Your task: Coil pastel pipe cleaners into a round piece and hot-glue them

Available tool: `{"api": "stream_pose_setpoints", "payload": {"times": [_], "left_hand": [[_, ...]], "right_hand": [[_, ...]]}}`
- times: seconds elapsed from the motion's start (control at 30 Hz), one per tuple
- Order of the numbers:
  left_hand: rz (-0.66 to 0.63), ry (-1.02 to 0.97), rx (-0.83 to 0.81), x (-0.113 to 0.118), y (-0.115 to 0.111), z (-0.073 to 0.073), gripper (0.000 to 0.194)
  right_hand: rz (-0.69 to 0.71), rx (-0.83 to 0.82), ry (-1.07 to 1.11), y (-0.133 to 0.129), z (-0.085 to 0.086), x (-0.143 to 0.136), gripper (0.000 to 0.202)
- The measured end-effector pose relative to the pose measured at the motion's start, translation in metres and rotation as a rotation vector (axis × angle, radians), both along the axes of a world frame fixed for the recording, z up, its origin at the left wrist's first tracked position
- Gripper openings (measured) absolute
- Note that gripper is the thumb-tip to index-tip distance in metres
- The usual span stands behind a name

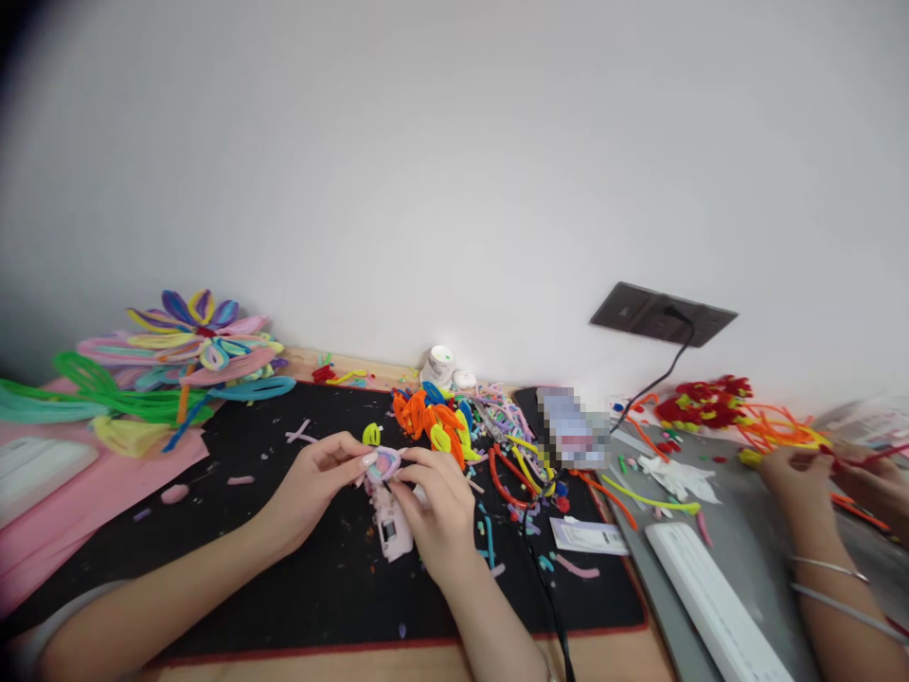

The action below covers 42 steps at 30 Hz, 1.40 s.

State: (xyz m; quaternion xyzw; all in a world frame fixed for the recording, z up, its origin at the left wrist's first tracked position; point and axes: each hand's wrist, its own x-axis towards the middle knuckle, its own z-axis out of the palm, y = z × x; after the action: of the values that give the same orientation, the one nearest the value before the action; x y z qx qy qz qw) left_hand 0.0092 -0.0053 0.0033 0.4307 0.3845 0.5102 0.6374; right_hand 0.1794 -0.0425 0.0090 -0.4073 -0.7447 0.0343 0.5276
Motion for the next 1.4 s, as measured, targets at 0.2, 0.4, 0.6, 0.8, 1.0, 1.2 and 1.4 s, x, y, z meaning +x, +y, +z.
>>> {"api": "stream_pose_setpoints", "payload": {"times": [0.2,0.4,0.6,0.8,1.0,1.2,1.4], "left_hand": [[-0.008,0.035,0.020,0.000,0.001,-0.004,0.015],[0.010,0.016,0.031,0.001,0.002,-0.009,0.015],[0.008,-0.049,0.000,0.003,0.000,-0.006,0.018],[0.006,-0.090,-0.033,0.004,-0.001,-0.002,0.021],[0.018,-0.080,-0.029,0.002,-0.002,-0.005,0.020],[0.022,-0.098,-0.028,0.004,0.000,-0.005,0.020],[0.013,-0.114,-0.039,0.005,-0.002,-0.002,0.022]], "right_hand": [[0.008,0.027,0.016,0.000,-0.005,0.000,0.017],[0.013,0.099,-0.008,0.001,-0.008,-0.001,0.020],[-0.038,0.101,0.010,0.002,-0.004,-0.004,0.019],[-0.049,0.100,0.006,0.001,-0.006,-0.003,0.019],[-0.048,0.098,0.011,0.001,-0.009,-0.003,0.020],[-0.051,0.101,0.013,0.002,-0.012,-0.002,0.024],[-0.036,0.076,0.038,0.002,-0.013,-0.002,0.023]]}}
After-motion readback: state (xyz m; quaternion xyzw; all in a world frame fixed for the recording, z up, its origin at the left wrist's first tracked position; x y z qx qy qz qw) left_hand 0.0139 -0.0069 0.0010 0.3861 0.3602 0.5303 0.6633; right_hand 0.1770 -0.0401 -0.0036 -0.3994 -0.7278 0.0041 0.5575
